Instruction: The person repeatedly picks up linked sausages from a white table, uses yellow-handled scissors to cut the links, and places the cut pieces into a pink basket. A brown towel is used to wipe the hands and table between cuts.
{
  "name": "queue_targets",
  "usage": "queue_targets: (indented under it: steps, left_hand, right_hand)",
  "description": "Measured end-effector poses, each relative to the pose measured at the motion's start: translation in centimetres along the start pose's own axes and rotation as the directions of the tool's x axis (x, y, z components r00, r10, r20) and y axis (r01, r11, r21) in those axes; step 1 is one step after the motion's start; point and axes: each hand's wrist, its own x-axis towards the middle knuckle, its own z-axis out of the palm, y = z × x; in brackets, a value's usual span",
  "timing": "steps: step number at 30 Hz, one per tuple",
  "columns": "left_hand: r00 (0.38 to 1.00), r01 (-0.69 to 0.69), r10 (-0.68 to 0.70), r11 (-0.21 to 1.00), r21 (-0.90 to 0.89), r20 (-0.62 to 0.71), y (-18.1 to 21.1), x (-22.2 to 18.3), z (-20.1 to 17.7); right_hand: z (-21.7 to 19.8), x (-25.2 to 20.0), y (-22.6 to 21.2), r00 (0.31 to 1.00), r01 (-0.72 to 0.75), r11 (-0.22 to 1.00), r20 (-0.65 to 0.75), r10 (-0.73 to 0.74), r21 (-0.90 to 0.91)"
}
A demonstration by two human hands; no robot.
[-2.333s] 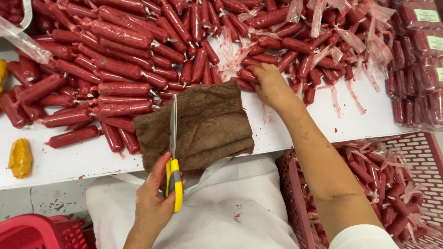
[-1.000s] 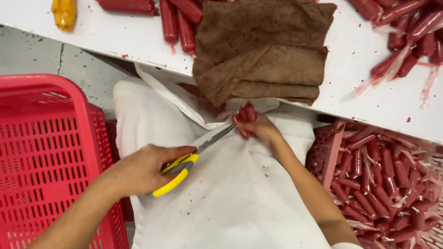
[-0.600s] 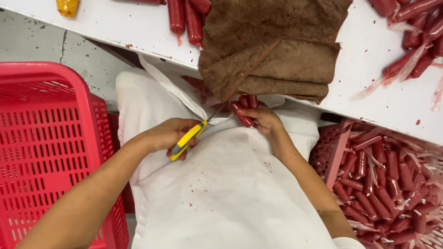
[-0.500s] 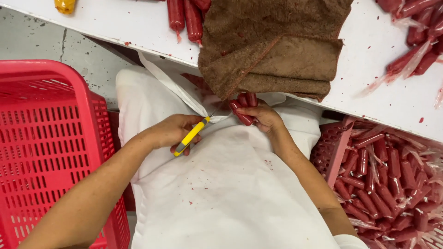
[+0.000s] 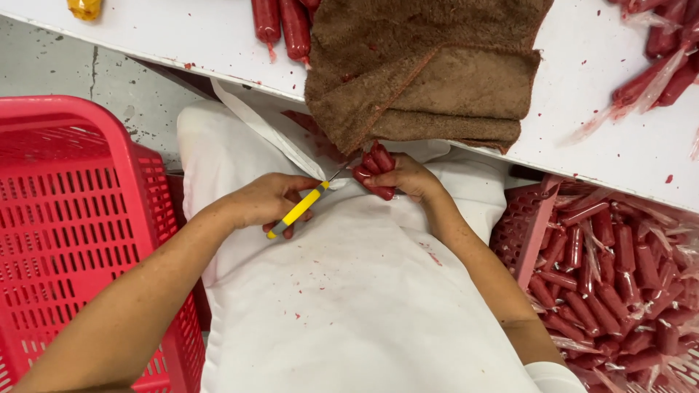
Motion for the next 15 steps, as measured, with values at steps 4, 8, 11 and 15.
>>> queue_targets:
  steps: [4, 8, 11, 15]
  left_hand:
    - [1.0, -0.022, 0.022, 1.0, 0.016, 0.007, 0.2, 0.0, -0.1]
    - [0.999, 0.042, -0.042, 0.997, 0.058, -0.002, 0.9, -1.5, -0.5]
    - [0.999, 0.044, -0.045, 0.996, 0.081, 0.004, 1.1, -1.2, -0.5]
    - [1.0, 0.017, -0.02, 0.99, 0.137, 0.018, 0.8, 0.1, -0.4]
  right_hand:
    - [-0.4, -0.1, -0.5, 1.0, -0.015, 0.999, -0.014, 0.014, -0.03]
    - [-1.4, 0.3, -0.2, 1.0, -0.014, 0.998, 0.004, 0.014, -0.063]
    - [0.1, -0.5, -1.7, 0.999, -0.007, 0.996, 0.03, 0.01, -0.091]
    - [0.2, -0.5, -1.9, 0.998, -0.046, 0.985, 0.043, 0.054, -0.165]
